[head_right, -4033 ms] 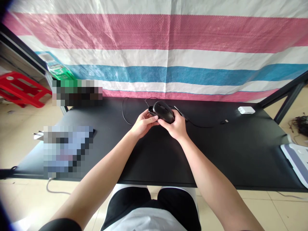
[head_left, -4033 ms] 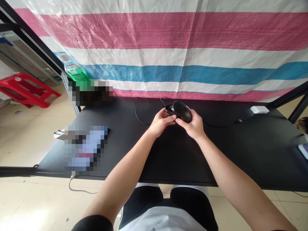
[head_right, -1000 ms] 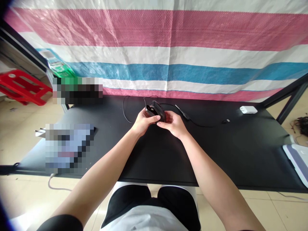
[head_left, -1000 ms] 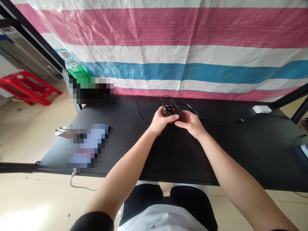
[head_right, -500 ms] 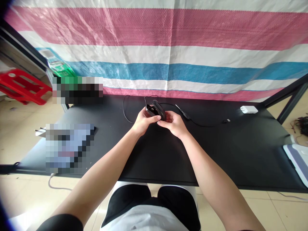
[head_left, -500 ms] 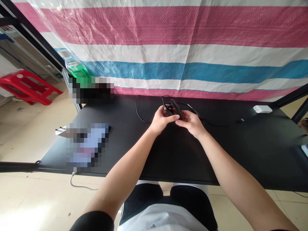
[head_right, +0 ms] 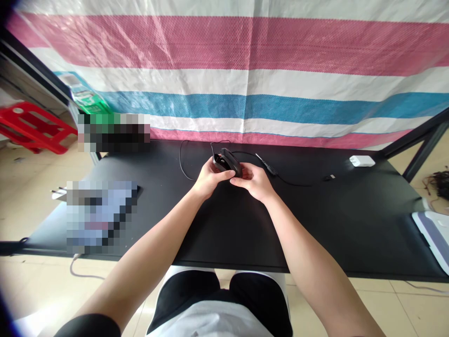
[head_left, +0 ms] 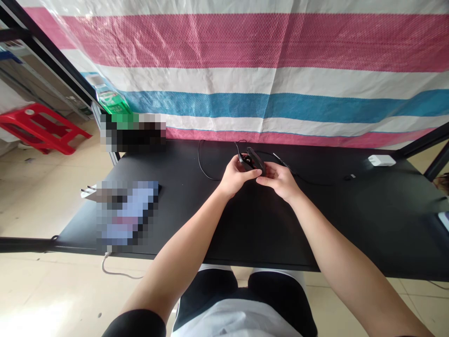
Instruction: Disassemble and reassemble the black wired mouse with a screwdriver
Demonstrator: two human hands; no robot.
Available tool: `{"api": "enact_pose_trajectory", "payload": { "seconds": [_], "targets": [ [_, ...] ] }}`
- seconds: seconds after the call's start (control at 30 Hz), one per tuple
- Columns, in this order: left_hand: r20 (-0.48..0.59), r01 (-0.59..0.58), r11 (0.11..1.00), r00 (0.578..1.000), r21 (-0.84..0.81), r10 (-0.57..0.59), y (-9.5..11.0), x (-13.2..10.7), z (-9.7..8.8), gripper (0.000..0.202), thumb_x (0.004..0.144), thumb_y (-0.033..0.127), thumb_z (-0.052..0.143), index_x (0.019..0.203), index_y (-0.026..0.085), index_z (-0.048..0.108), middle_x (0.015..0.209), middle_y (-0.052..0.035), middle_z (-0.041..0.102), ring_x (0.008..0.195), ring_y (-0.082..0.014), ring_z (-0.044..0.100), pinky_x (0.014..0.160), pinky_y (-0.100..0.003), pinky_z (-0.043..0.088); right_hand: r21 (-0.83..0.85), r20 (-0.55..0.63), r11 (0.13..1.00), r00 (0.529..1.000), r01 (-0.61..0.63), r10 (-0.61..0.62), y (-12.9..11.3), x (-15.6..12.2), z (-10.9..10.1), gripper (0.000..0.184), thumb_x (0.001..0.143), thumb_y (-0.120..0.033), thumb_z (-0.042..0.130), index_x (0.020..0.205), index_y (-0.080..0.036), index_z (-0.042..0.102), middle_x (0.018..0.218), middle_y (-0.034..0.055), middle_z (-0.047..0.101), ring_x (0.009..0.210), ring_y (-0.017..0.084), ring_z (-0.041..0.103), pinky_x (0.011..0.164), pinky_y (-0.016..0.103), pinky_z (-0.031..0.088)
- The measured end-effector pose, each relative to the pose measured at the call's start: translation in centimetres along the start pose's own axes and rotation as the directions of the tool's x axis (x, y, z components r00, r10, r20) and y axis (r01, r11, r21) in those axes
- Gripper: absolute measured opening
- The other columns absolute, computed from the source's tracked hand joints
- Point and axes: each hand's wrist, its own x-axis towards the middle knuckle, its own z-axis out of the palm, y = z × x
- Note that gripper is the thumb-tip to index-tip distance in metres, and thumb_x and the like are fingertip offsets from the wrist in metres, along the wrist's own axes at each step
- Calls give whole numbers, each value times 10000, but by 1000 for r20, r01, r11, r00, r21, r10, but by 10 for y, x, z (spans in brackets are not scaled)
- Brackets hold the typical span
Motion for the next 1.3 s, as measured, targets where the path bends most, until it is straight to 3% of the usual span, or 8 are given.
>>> {"api": "enact_pose_trajectory", "payload": {
  "seconds": [1.3],
  "targets": [
    [27,-1,1000,1000,24,1,-1,1,-2,559,499,269,913,951,174,597,929,-32,702,936,-218,667,929,-406,495,-17,57,1000,998,-15,16,-2,-1,-3,513,575,-367,883,1039,-211,730,894,45,757,913,279,704,868,456,559]
  ]
}}
